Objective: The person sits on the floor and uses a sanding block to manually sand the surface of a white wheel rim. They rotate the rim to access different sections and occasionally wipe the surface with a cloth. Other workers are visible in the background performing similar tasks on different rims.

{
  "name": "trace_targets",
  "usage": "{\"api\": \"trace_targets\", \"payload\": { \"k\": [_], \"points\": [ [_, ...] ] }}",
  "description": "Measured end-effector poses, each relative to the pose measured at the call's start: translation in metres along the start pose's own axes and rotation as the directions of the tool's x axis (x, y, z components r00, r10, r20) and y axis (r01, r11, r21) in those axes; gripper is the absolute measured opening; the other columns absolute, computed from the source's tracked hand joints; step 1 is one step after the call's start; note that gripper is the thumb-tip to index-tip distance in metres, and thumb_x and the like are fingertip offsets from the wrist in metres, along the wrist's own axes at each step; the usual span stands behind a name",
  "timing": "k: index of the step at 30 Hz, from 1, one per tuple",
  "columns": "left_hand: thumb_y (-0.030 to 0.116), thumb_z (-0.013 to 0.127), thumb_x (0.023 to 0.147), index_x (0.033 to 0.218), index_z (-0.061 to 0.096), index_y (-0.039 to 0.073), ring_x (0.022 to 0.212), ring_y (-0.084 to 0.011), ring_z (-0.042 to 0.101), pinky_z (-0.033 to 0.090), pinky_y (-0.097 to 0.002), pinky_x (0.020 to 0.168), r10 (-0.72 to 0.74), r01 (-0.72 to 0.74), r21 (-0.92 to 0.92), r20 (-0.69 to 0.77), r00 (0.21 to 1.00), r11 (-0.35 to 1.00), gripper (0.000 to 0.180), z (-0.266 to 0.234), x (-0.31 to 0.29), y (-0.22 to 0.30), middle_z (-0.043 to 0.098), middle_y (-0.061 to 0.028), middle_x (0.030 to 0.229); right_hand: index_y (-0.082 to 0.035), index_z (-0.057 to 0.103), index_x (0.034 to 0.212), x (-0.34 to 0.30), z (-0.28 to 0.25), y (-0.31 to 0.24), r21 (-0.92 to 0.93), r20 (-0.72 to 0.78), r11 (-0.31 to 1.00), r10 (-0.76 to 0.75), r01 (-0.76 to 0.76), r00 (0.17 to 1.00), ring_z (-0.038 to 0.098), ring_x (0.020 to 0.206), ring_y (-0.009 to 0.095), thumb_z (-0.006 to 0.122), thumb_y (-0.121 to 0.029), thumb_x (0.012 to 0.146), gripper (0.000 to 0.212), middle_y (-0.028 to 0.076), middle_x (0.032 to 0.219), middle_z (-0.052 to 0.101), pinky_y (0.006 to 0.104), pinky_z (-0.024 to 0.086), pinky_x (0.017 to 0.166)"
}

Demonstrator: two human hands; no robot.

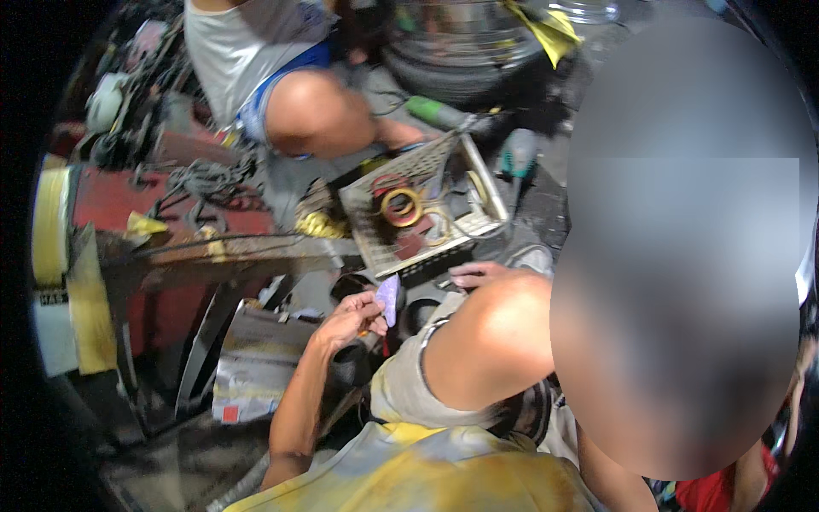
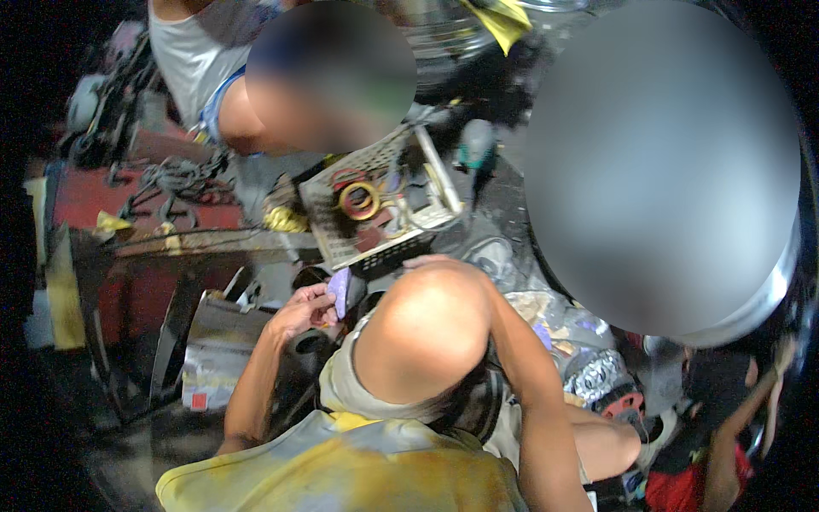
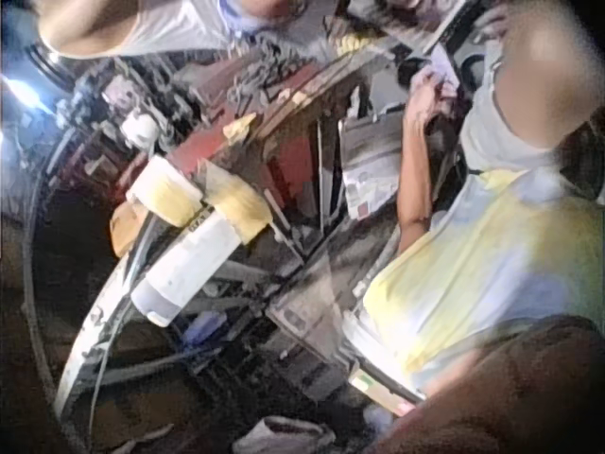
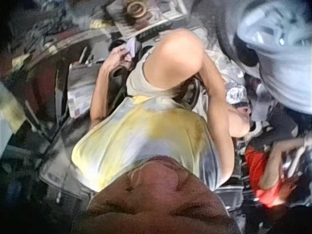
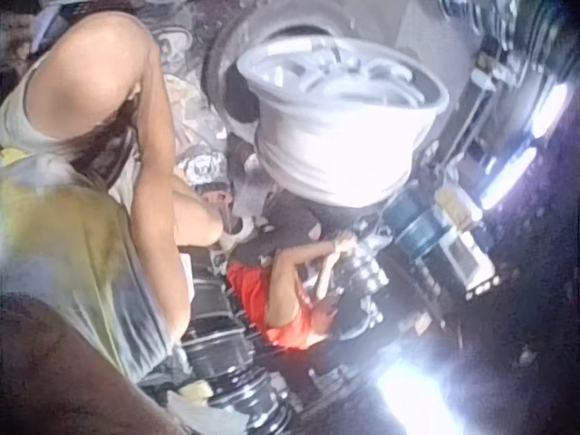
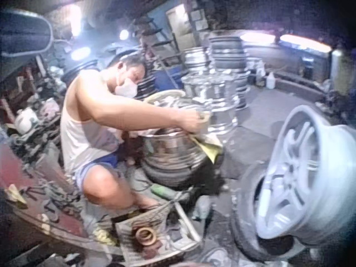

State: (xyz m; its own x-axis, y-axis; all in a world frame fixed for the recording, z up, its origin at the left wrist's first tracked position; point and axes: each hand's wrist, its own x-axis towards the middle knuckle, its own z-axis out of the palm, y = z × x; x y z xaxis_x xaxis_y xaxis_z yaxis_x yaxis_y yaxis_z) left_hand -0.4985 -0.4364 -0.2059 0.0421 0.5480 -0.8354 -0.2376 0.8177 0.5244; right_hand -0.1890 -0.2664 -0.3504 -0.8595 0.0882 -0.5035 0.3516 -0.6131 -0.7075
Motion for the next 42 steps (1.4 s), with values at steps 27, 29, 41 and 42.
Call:
{"api": "trace_targets", "payload": {
  "k": [27, 29, 41, 42],
  "points": [
    [0.029, 0.064, 0.102, 0.088, 0.070, -0.006, 0.068, -0.0208, 0.068, 0.052, -0.0411, 0.066, 0.513, -0.481, 0.722, 0.692, 0.508, -0.497, 0.039, 0.386, -0.060, 0.265, 0.066, -0.0193, 0.069, -0.002, 0.071, 0.093, -0.136, -0.017, 0.210, -0.137, -0.967, 0.968, -0.176, 0.211, 0.183, 0.067, 0.057, 0.020, 0.074, -0.009, 0.089, 0.009, 0.008, 0.074, 0.069, 0.0372, 0.054, 0.054],
    [0.029, 0.061, 0.105, 0.100, 0.072, -0.005, 0.075, -0.0144, 0.070, 0.053, -0.0347, 0.064, 0.527, -0.624, 0.598, 0.784, 0.326, -0.504, 0.036, 0.425, -0.049, 0.291, 0.071, -0.0104, 0.078, -0.002, 0.070, 0.093, -0.136, -0.028, 0.221, -0.182, -0.974, 0.946, -0.211, 0.270, 0.081, 0.068, 0.060, 0.021, 0.073, -0.010, 0.087, 0.010, 0.009, 0.072, 0.068, 0.0383, 0.055, 0.060],
    [0.049, 0.043, 0.112, 0.076, 0.061, -0.006, 0.058, -0.0145, 0.052, 0.043, -0.0363, 0.050, 0.796, -0.738, 0.657, 0.526, 0.300, -0.155, 0.069, 0.472, 0.095, 0.289, 0.054, -0.0050, 0.064, -0.002, 0.068, 0.108, -0.379, 0.060, 0.040, -0.688, -0.364, 0.715, -0.188, 0.128, -0.912, 0.067, 0.091, 0.038, 0.068, -0.003, 0.087, 0.020, 0.017, 0.100, 0.067, 0.0444, 0.054, 0.082],
    [0.047, 0.044, 0.112, 0.071, 0.057, -0.006, 0.057, -0.0143, 0.047, 0.040, -0.0380, 0.051, 0.803, -0.758, 0.650, 0.477, 0.357, -0.050, 0.068, 0.483, 0.091, 0.281, 0.050, -0.0046, 0.062, -0.001, 0.069, 0.109, -0.384, 0.068, 0.022, -0.711, -0.355, 0.696, -0.229, 0.103, -0.906, 0.067, 0.094, 0.035, 0.069, -0.004, 0.089, 0.020, 0.016, 0.102, 0.067, 0.0422, 0.053, 0.084]
  ]
}}
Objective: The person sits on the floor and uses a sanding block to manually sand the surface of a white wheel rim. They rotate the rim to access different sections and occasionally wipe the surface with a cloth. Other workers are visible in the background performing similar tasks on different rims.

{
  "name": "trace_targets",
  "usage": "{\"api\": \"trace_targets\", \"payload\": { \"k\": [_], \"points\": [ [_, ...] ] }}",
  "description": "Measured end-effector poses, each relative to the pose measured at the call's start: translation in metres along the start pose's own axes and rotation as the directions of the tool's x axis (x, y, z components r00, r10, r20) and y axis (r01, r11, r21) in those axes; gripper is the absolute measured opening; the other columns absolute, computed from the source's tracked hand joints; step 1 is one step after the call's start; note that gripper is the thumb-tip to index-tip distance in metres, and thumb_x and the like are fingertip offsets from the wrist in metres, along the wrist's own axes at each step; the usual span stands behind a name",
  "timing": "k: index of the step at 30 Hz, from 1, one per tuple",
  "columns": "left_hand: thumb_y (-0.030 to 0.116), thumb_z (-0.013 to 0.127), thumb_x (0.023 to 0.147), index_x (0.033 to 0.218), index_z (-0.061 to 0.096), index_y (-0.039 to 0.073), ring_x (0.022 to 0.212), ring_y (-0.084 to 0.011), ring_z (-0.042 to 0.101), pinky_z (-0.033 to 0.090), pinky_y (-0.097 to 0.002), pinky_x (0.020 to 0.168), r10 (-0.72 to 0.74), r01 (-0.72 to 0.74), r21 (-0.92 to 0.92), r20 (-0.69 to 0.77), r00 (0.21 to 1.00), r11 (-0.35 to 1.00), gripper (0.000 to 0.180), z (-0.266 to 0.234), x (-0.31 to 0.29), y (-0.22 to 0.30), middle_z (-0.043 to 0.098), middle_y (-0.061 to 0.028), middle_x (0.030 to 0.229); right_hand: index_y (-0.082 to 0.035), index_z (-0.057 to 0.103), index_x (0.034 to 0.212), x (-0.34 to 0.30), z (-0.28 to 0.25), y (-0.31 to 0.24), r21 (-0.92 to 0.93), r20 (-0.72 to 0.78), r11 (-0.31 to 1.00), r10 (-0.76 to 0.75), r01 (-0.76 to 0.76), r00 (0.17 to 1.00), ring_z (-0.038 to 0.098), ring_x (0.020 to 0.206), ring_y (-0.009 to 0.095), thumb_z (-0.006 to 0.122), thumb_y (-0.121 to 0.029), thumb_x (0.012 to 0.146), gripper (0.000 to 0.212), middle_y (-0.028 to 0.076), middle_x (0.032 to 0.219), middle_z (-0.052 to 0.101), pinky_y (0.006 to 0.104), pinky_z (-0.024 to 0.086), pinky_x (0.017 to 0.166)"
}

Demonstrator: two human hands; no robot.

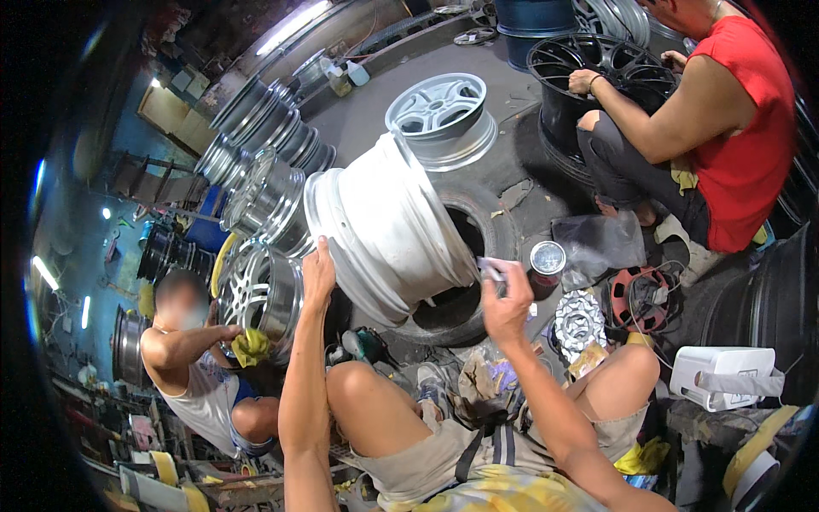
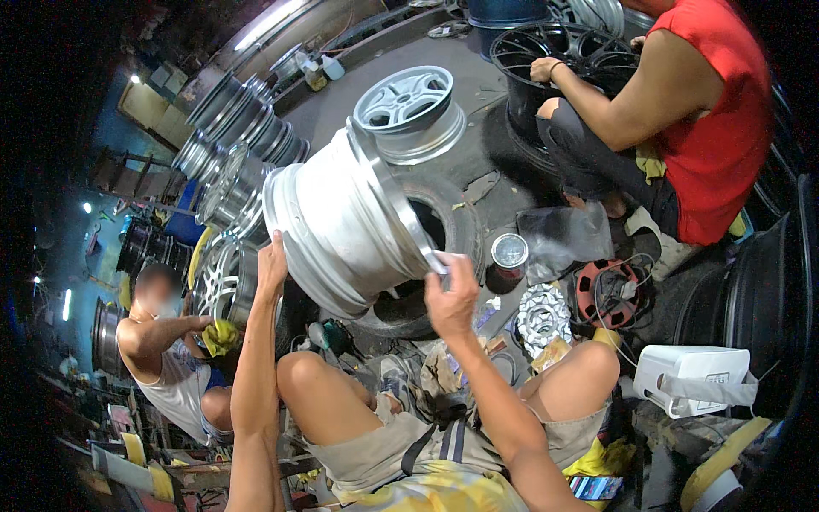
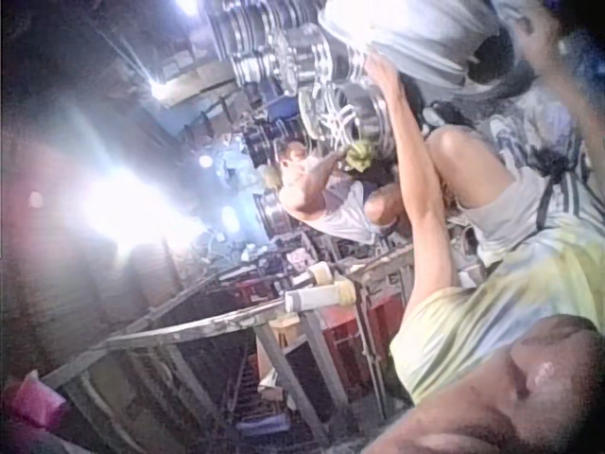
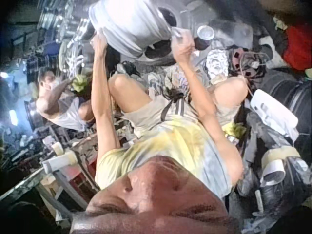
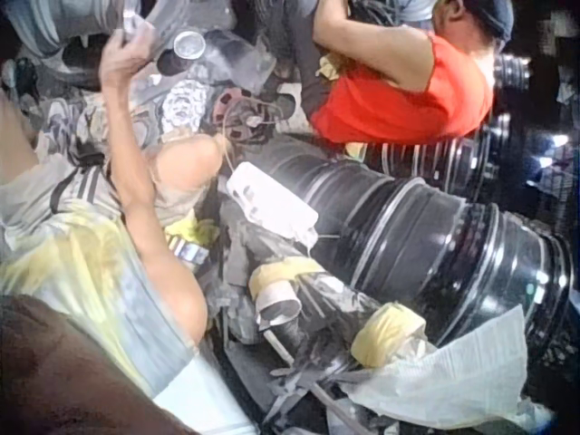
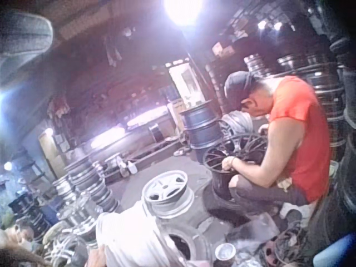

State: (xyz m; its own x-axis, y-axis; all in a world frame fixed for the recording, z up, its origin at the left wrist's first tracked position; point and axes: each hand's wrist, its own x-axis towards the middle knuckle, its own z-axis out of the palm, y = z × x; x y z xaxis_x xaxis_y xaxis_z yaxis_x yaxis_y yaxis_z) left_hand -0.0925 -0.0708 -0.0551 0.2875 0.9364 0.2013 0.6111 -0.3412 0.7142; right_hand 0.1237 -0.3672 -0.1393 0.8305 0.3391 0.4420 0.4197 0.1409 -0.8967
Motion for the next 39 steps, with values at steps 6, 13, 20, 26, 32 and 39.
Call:
{"api": "trace_targets", "payload": {
  "k": [6, 13, 20, 26, 32, 39],
  "points": [
    [0.044, 0.047, 0.111, 0.067, 0.058, -0.006, 0.053, -0.0204, 0.060, 0.050, -0.0405, 0.051, -0.131, 0.125, 0.071, 0.083, 0.988, 0.990, 0.068, 0.007, -0.013, 0.048, 0.058, -0.0110, 0.059, -0.003, 0.061, 0.125, -0.022, 0.098, -0.065, 0.212, 0.300, 0.957, -0.256, 0.197, 0.919, 0.058, 0.110, 0.039, 0.076, -0.008, 0.086, 0.042, 0.019, 0.117, 0.059, 0.0468, 0.049, 0.095],
    [0.034, 0.056, 0.108, 0.075, 0.060, -0.009, 0.055, -0.0165, 0.060, 0.053, -0.0360, 0.050, 0.044, -0.017, -0.106, 0.253, 0.967, 0.994, 0.055, 0.021, -0.017, 0.098, 0.057, -0.0095, 0.061, -0.005, 0.060, 0.127, -0.019, 0.121, -0.060, -0.137, 0.306, 0.921, -0.311, 0.365, 0.900, 0.053, 0.108, 0.038, 0.086, -0.005, 0.065, 0.068, 0.017, 0.115, 0.055, 0.0465, 0.047, 0.095],
    [0.034, 0.059, 0.107, 0.093, 0.068, -0.002, 0.063, -0.0195, 0.066, 0.053, -0.0349, 0.060, 0.322, -0.316, -0.075, 0.098, 0.942, 0.946, 0.039, -0.013, 0.071, 0.103, 0.068, -0.0111, 0.073, -0.001, 0.064, 0.119, 0.015, 0.111, -0.062, -0.130, 0.371, 0.898, -0.350, 0.421, 0.860, 0.054, 0.102, 0.036, 0.080, -0.004, 0.070, 0.051, 0.016, 0.105, 0.055, 0.0463, 0.048, 0.088],
    [0.058, 0.041, 0.108, 0.128, 0.066, -0.004, 0.118, -0.0443, 0.065, 0.046, -0.0465, 0.105, 0.643, -0.640, 0.151, 0.035, 0.765, 0.754, 0.069, 0.013, 0.198, 0.066, 0.067, -0.0305, 0.125, 0.001, 0.063, 0.113, 0.068, 0.089, -0.056, -0.135, 0.406, 0.903, -0.326, 0.409, 0.854, 0.055, 0.096, 0.038, 0.078, -0.003, 0.074, 0.042, 0.019, 0.102, 0.054, 0.0470, 0.047, 0.083],
    [0.080, 0.027, 0.100, 0.117, 0.071, -0.010, 0.126, -0.0492, 0.059, 0.040, -0.0480, 0.110, 0.016, -0.109, 0.237, 0.363, 0.932, 0.965, 0.102, 0.034, 0.252, 0.025, 0.065, -0.0364, 0.127, 0.000, 0.065, 0.111, 0.102, 0.090, -0.034, -0.126, 0.495, 0.894, -0.319, 0.430, 0.808, 0.058, 0.090, 0.037, 0.082, -0.005, 0.072, 0.043, 0.018, 0.099, 0.055, 0.0462, 0.050, 0.079],
    [0.063, 0.051, 0.103, 0.105, 0.070, -0.002, 0.105, -0.0492, 0.065, 0.051, -0.0513, 0.088, 0.425, -0.471, 0.246, 0.218, 0.878, 0.847, 0.067, 0.021, 0.223, 0.014, 0.071, -0.0304, 0.103, 0.006, 0.068, 0.103, 0.150, 0.077, -0.025, -0.140, 0.496, 0.932, -0.225, 0.333, 0.838, 0.062, 0.080, 0.025, 0.081, -0.011, 0.081, 0.031, 0.014, 0.089, 0.060, 0.0358, 0.050, 0.073]
  ]
}}
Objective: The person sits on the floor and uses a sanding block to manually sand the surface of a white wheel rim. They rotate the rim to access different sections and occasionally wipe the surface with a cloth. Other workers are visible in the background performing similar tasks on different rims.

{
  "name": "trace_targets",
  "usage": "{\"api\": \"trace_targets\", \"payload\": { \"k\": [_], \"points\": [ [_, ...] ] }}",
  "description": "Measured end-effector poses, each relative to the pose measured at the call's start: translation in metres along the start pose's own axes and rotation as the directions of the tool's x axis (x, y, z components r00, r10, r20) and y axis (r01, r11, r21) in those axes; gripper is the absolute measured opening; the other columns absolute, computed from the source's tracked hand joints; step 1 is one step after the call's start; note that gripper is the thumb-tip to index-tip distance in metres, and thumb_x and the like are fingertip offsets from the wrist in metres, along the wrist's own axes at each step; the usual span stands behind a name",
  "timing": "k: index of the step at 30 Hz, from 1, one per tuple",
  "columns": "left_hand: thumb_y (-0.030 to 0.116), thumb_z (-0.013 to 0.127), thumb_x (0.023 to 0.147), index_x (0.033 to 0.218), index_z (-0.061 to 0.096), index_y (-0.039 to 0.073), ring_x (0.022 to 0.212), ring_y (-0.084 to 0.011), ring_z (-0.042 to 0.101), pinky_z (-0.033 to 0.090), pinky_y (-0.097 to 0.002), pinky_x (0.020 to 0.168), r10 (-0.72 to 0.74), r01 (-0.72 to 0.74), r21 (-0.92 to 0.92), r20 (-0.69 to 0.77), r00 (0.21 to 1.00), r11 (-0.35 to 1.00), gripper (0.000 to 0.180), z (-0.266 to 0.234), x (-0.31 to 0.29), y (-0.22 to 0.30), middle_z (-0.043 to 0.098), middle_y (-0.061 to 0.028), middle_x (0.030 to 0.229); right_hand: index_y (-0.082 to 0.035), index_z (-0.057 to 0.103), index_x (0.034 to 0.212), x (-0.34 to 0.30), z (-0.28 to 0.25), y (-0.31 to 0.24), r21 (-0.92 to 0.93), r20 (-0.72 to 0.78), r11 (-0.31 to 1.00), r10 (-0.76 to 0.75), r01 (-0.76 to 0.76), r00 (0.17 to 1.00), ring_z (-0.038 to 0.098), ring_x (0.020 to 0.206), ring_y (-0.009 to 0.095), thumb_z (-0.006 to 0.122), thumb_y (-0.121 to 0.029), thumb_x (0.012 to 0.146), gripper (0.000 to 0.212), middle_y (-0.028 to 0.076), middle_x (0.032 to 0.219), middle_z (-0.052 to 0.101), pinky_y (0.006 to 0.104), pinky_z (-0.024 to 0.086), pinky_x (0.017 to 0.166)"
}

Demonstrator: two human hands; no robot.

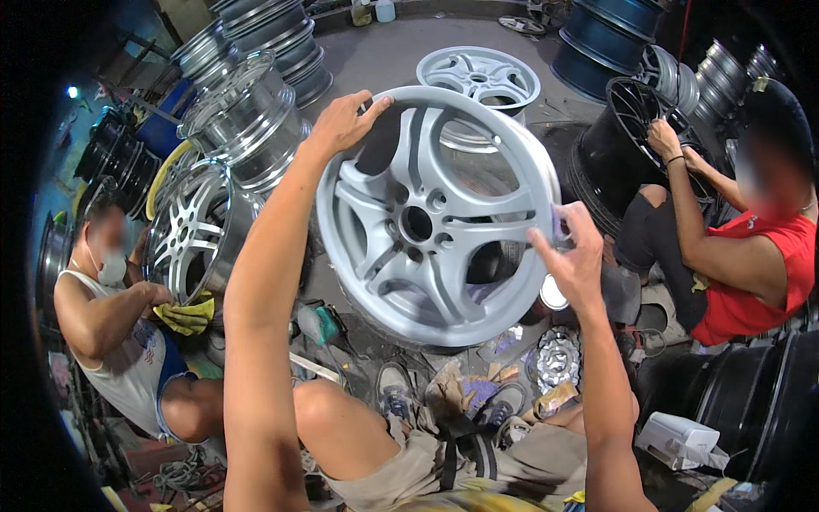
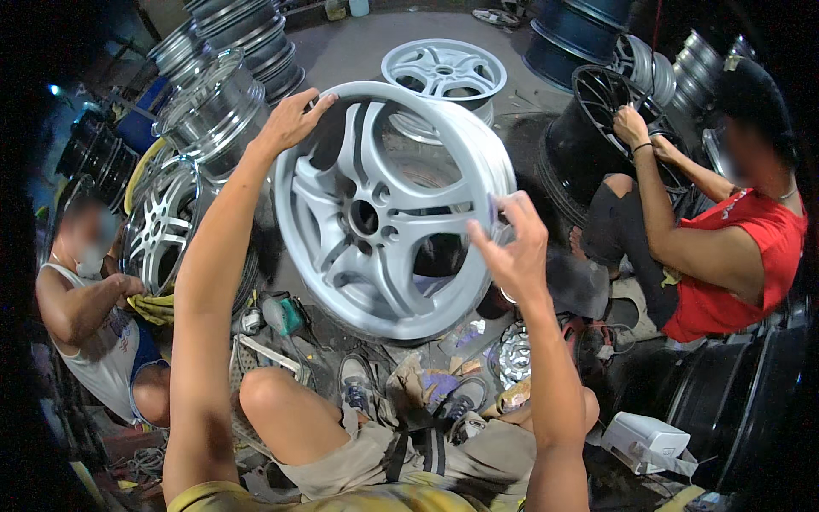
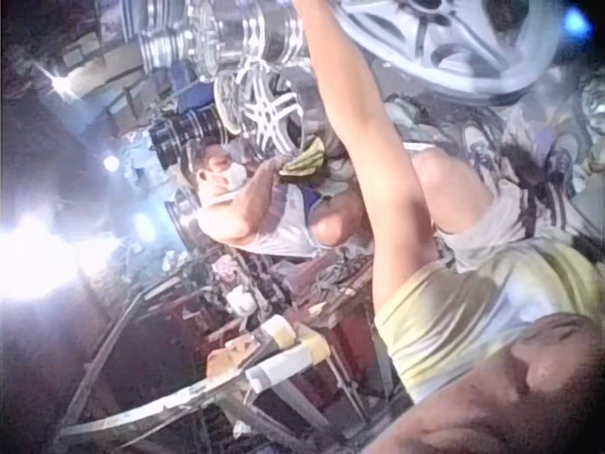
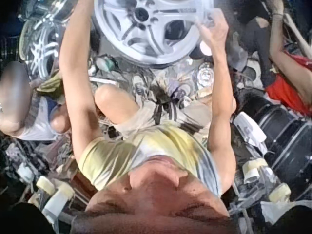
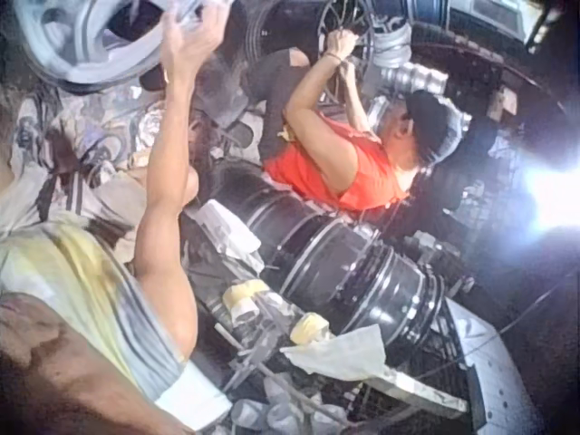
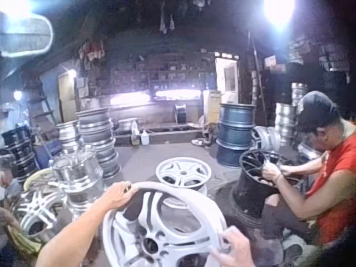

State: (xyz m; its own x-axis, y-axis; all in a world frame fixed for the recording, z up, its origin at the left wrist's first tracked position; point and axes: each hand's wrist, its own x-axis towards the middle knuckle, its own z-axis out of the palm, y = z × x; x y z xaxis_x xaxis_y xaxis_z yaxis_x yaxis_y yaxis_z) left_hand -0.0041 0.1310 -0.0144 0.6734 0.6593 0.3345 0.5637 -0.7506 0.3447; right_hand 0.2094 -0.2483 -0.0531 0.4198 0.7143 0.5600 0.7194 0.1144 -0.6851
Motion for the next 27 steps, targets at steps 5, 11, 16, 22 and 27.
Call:
{"api": "trace_targets", "payload": {
  "k": [5, 11, 16, 22, 27],
  "points": [
    [0.061, 0.055, 0.101, 0.098, 0.073, 0.004, 0.088, -0.0457, 0.070, 0.053, -0.0539, 0.078, 0.008, 0.005, 0.246, -0.053, 0.999, 0.969, 0.060, -0.040, -0.052, 0.029, 0.073, -0.0248, 0.087, 0.001, 0.074, 0.097, 0.038, -0.027, 0.068, 0.077, 0.111, 0.963, 0.250, -0.259, 0.962, 0.050, 0.068, 0.007, 0.083, -0.022, 0.088, 0.026, -0.002, 0.070, 0.057, 0.0274, 0.042, 0.062],
    [0.058, 0.059, 0.101, 0.097, 0.072, 0.003, 0.080, -0.0479, 0.068, 0.052, -0.0540, 0.072, 0.024, 0.005, 0.249, -0.111, 0.994, 0.969, 0.057, -0.053, -0.104, 0.065, 0.070, -0.0254, 0.078, 0.002, 0.077, 0.108, 0.021, -0.024, 0.085, -0.051, 0.025, 0.957, 0.286, -0.284, 0.958, 0.056, 0.068, 0.010, 0.083, -0.026, 0.090, 0.034, 0.001, 0.075, 0.065, 0.0274, 0.044, 0.063],
    [0.061, 0.060, 0.099, 0.097, 0.072, 0.004, 0.079, -0.0446, 0.070, 0.054, -0.0521, 0.070, 0.013, 0.024, 0.330, -0.110, 0.994, 0.944, 0.058, -0.054, -0.132, 0.077, 0.071, -0.0229, 0.080, -0.001, 0.074, 0.123, -0.049, -0.014, 0.046, -0.255, -0.221, 0.964, -0.129, 0.070, 0.967, 0.071, 0.094, 0.029, 0.067, -0.006, 0.097, 0.026, 0.017, 0.106, 0.074, 0.0393, 0.055, 0.085],
    [0.064, 0.057, 0.099, 0.093, 0.070, 0.005, 0.079, -0.0440, 0.070, 0.056, -0.0528, 0.069, 0.069, 0.001, 0.328, -0.204, 0.977, 0.945, 0.060, -0.049, -0.149, 0.063, 0.073, -0.0219, 0.083, -0.002, 0.066, 0.132, -0.184, 0.012, 0.046, -0.431, 0.440, 0.754, -0.304, 0.496, 0.845, 0.063, 0.125, 0.034, 0.059, -0.002, 0.089, 0.043, 0.018, 0.130, 0.068, 0.0508, 0.044, 0.116],
    [0.068, 0.054, 0.098, 0.096, 0.073, 0.007, 0.078, -0.0425, 0.072, 0.057, -0.0518, 0.067, 0.067, 0.015, 0.332, -0.233, 0.970, 0.943, 0.064, -0.042, -0.158, 0.055, 0.073, -0.0207, 0.082, 0.001, 0.065, 0.131, -0.273, 0.072, 0.059, -0.439, 0.542, 0.775, -0.175, 0.455, 0.822, 0.055, 0.137, 0.036, 0.058, -0.004, 0.088, 0.044, 0.018, 0.138, 0.064, 0.0502, 0.039, 0.121]
  ]
}}
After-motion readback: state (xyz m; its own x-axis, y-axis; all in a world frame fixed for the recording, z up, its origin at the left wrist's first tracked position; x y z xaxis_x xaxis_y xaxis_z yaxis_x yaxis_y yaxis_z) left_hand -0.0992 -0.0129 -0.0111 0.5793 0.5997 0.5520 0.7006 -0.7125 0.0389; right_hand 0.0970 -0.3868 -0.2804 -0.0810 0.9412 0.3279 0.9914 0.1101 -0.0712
